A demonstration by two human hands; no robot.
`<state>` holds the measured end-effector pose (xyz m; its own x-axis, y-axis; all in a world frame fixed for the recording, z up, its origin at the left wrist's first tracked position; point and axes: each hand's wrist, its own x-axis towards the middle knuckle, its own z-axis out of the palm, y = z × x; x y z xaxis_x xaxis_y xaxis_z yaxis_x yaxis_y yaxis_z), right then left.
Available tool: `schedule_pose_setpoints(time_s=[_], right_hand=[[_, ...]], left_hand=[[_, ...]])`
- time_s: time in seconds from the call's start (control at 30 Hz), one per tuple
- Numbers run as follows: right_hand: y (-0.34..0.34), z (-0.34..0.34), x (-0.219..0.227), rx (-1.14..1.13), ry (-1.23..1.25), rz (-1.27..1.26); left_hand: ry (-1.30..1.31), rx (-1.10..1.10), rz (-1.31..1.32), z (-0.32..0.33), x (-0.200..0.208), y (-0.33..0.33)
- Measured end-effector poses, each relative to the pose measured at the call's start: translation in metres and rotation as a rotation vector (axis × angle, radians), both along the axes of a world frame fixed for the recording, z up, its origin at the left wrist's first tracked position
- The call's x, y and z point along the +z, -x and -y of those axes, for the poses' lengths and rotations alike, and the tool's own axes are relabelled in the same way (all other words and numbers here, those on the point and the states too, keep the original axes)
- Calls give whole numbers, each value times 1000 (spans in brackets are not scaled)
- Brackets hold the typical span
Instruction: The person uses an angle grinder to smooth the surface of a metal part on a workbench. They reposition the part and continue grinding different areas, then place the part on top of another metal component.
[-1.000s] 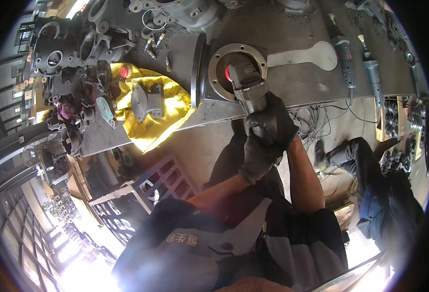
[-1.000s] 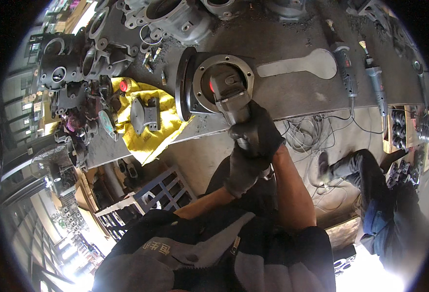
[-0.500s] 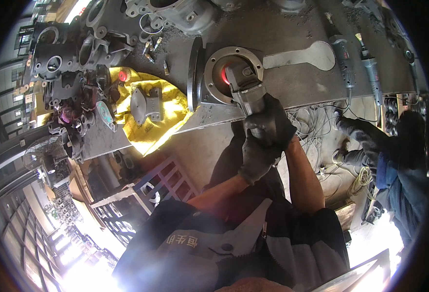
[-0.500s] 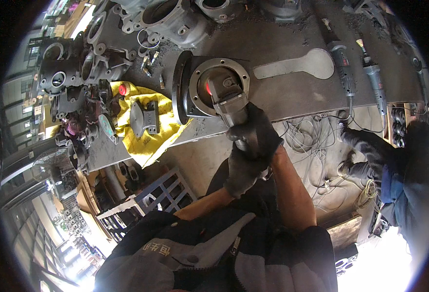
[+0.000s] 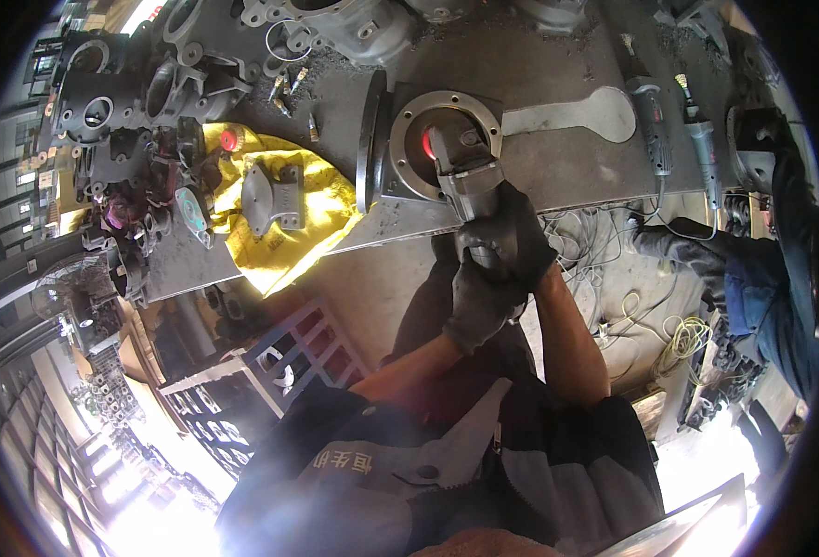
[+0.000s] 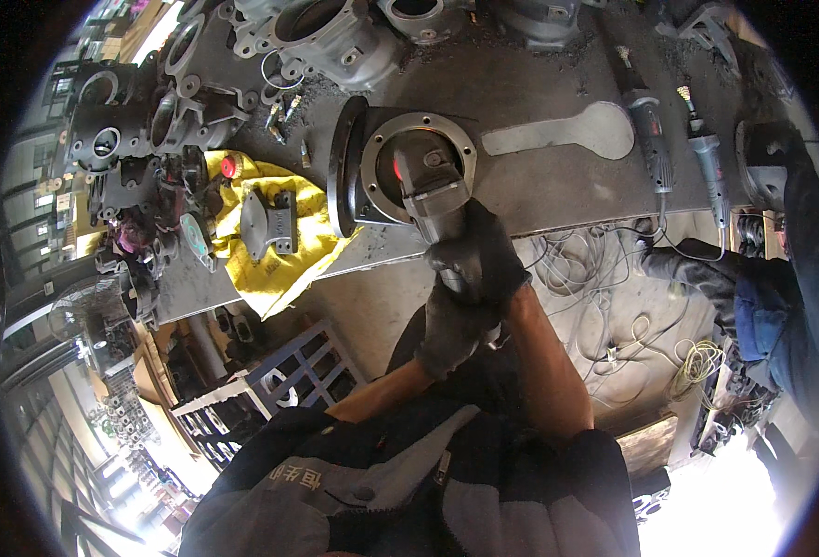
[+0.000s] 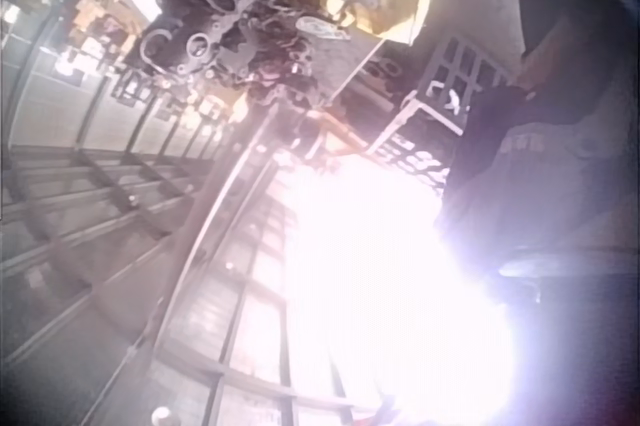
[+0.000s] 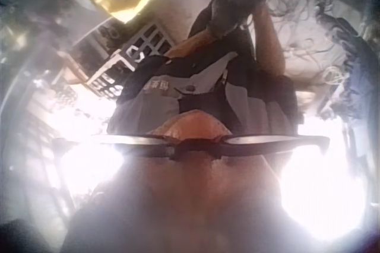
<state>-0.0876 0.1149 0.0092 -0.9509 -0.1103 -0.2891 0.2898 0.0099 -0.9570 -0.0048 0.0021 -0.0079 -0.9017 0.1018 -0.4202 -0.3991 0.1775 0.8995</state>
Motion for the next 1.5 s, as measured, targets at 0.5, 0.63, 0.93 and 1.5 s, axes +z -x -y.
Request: schedule_pose_setpoints(time_s=[0.5, 0.63, 0.93, 1.5], right_hand=[[-8, 5, 6, -68, -24, -24], [-3, 5, 2, -70, 54, 39], [-9, 8, 10, -73, 1, -6], [-9, 16, 1, -130, 76, -17]], left_hand=[[48, -66, -119, 4, -3, 0], [-17, -49, -54, 6, -5, -1], [-42, -25, -60, 11, -13, -3], [-223, -21, 29, 17, -14, -2]])
